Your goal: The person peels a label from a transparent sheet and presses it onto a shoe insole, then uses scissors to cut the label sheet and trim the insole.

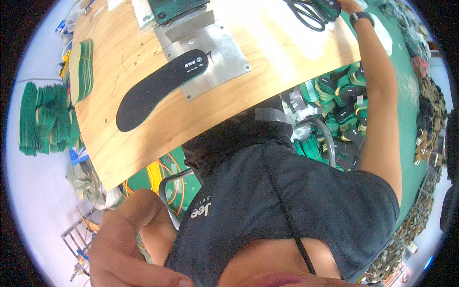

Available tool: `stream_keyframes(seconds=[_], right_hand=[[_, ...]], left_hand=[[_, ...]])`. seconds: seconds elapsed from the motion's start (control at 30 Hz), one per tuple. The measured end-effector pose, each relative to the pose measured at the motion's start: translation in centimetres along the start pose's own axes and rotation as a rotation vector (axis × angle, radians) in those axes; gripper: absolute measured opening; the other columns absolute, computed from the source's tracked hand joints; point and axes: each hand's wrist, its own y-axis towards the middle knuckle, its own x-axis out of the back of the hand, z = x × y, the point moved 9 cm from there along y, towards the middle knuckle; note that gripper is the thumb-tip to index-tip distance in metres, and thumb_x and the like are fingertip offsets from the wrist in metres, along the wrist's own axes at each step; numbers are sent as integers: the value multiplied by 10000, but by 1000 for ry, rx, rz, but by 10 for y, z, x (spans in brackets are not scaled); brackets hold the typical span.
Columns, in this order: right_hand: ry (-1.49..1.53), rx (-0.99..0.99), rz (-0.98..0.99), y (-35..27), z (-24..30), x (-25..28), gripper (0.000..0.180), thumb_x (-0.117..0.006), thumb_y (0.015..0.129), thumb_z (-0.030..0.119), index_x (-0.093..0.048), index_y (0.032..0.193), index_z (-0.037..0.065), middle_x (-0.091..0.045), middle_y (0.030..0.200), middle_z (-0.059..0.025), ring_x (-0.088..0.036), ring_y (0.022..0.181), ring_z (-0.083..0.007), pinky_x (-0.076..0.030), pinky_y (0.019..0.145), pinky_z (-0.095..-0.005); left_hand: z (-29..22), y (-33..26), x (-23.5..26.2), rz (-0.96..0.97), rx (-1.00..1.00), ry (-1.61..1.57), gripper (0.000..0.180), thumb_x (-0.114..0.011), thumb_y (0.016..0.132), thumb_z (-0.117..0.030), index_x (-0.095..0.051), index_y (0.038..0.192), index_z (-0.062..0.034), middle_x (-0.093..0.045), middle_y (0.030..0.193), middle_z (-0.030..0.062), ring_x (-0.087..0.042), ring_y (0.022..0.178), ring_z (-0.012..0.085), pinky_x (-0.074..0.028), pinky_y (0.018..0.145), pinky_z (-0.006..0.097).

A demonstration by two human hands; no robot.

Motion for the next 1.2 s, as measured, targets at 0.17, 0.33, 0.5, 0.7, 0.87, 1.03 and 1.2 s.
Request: stream_keyframes(seconds=[0.17, 0.33, 0.5, 0.7, 0.87, 1.03, 1.2], right_hand=[[-337, -46, -80, 0, -1, 18, 610, -778, 783, 494, -657, 1126, 3, -659, 994, -129, -559, 882, -231, -453, 800, -387], [-666, 715, -400, -53, 93, -41, 466, -731, 827, 366, -629, 1063, -23, -607, 878, -173, -564, 862, -277, -453, 788, -409], [-804, 795, -202, -83, 97, -123, 208, -647, 855, 191, -622, 898, -11, -609, 889, -212, -573, 832, -371, -461, 747, -439], [-661, 737, -202, -68, 85, -126, 192, -616, 859, 177, -624, 809, -9, -589, 819, -189, -576, 818, -343, -465, 746, -421], [-637, 812, -183, -85, 83, -127, 161, -626, 836, 151, -618, 821, -9, -574, 808, -179, -569, 806, -335, -465, 729, -413], [-662, 911, -256, -112, 103, -125, 123, -617, 843, 124, -594, 877, 8, -570, 836, -152, -562, 792, -318, -460, 722, -403], [-385, 844, -518, -110, 101, -63, 107, -548, 953, 121, -538, 983, 18, -574, 806, -117, -561, 736, -242, -454, 681, -346]], left_hand=[[43, -13, 4, 21, 349, -225, 792, -238, 1011, -574, -643, 665, 12, -577, 552, 144, -564, 467, 256, -551, 502, 370], [56, -65, 48, 435, 778, 523, 69, -631, 795, -70, -699, 803, -78, -678, 799, 64, -652, 709, 214, -523, 644, 287], [123, -164, 137, 529, 948, 957, 349, -704, 781, -82, -677, 1125, -29, -644, 1163, 138, -596, 1084, 288, -455, 951, 360], [123, -221, 139, 663, 1041, 1121, 481, -718, 824, -278, -622, 1276, -145, -555, 1307, 126, -497, 1200, 326, -376, 1040, 417], [119, -213, 119, 695, 1034, 1163, 485, -719, 827, -270, -617, 1266, -92, -552, 1313, 139, -504, 1205, 330, -396, 1027, 418], [140, -218, 108, 693, 1028, 1100, 511, -721, 821, -230, -590, 1290, -75, -525, 1361, 144, -478, 1251, 334, -374, 1060, 423], [144, -213, 95, 669, 1056, 1135, 475, -697, 839, -243, -596, 1266, -60, -526, 1332, 144, -487, 1200, 338, -377, 1017, 428]])
